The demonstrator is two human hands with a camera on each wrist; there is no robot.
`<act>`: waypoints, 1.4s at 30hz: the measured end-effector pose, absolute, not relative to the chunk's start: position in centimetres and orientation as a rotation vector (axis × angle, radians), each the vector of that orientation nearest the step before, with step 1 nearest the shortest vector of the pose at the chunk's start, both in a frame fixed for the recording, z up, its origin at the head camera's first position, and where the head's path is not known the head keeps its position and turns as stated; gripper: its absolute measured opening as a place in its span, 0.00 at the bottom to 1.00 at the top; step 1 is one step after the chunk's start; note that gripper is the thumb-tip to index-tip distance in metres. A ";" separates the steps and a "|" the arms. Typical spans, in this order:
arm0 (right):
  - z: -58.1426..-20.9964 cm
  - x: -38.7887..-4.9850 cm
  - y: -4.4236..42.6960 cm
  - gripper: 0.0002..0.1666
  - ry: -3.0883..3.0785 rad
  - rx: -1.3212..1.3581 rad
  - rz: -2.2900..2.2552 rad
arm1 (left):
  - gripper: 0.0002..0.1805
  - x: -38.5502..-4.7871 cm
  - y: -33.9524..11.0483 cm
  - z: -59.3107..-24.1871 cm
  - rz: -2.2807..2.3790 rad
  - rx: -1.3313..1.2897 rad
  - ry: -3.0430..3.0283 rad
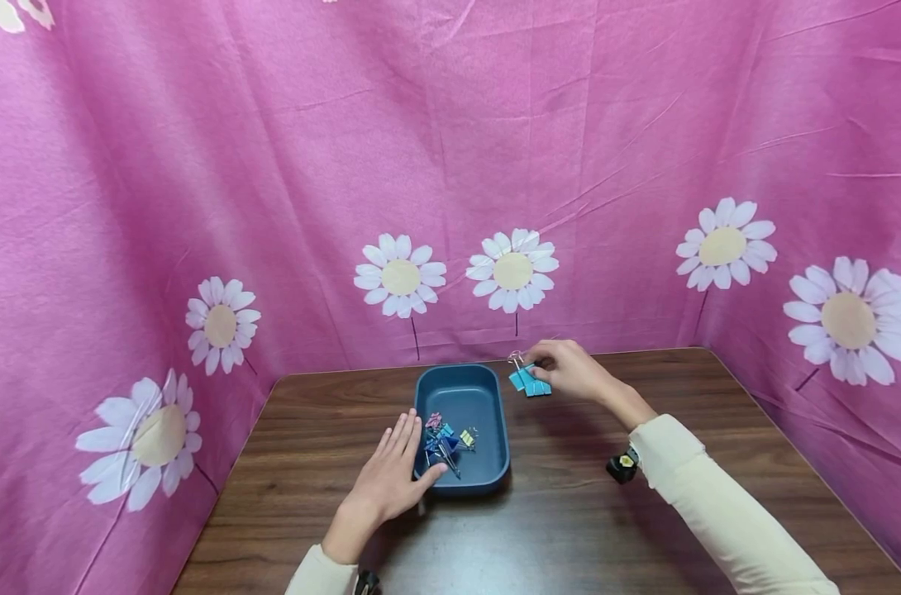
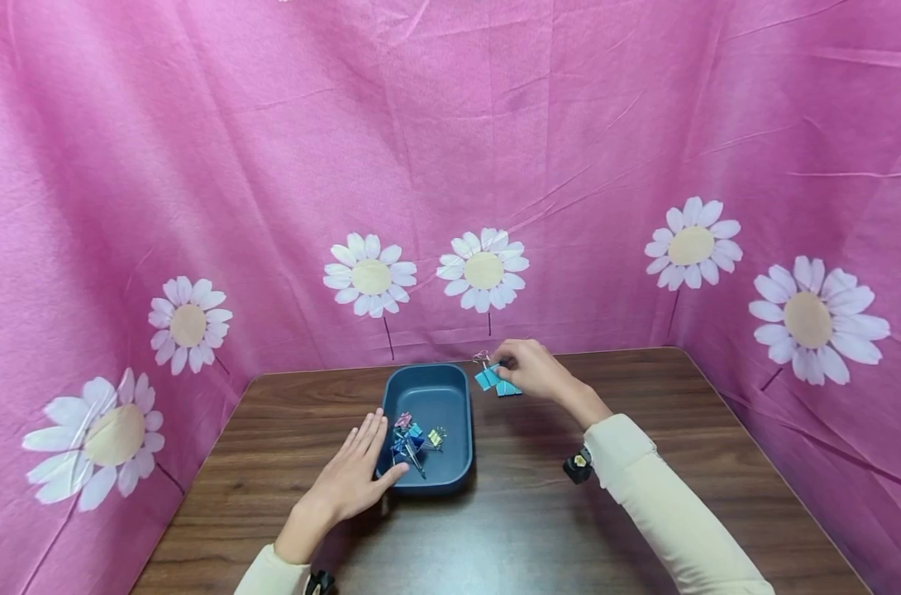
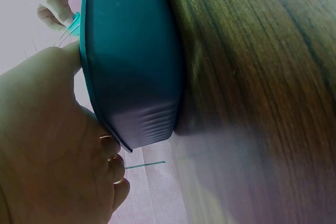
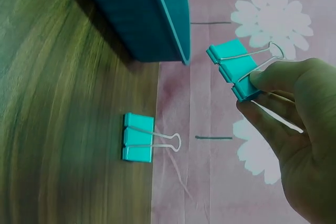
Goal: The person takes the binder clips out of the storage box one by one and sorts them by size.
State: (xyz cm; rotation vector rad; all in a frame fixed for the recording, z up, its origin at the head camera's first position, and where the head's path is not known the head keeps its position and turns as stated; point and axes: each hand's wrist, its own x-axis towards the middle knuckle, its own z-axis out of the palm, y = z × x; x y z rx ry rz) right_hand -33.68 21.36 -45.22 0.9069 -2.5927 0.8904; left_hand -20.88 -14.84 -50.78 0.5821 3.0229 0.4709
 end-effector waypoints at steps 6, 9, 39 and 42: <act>-45.5 -33.6 22.3 0.07 -2.590 0.863 0.907 | 0.51 -20.9 -14.9 -50.9 0.471 0.582 3.023; -45.7 -33.5 22.7 0.07 -2.612 0.828 0.894 | 0.51 -20.9 -14.9 -50.9 0.468 0.582 3.021; -48.5 -34.7 27.6 0.09 -2.699 0.596 0.924 | 0.50 -21.0 -14.8 -51.0 0.467 0.594 3.035; -48.8 -34.9 27.9 0.09 -2.698 0.575 0.941 | 0.50 -21.1 -14.8 -51.1 0.454 0.587 3.034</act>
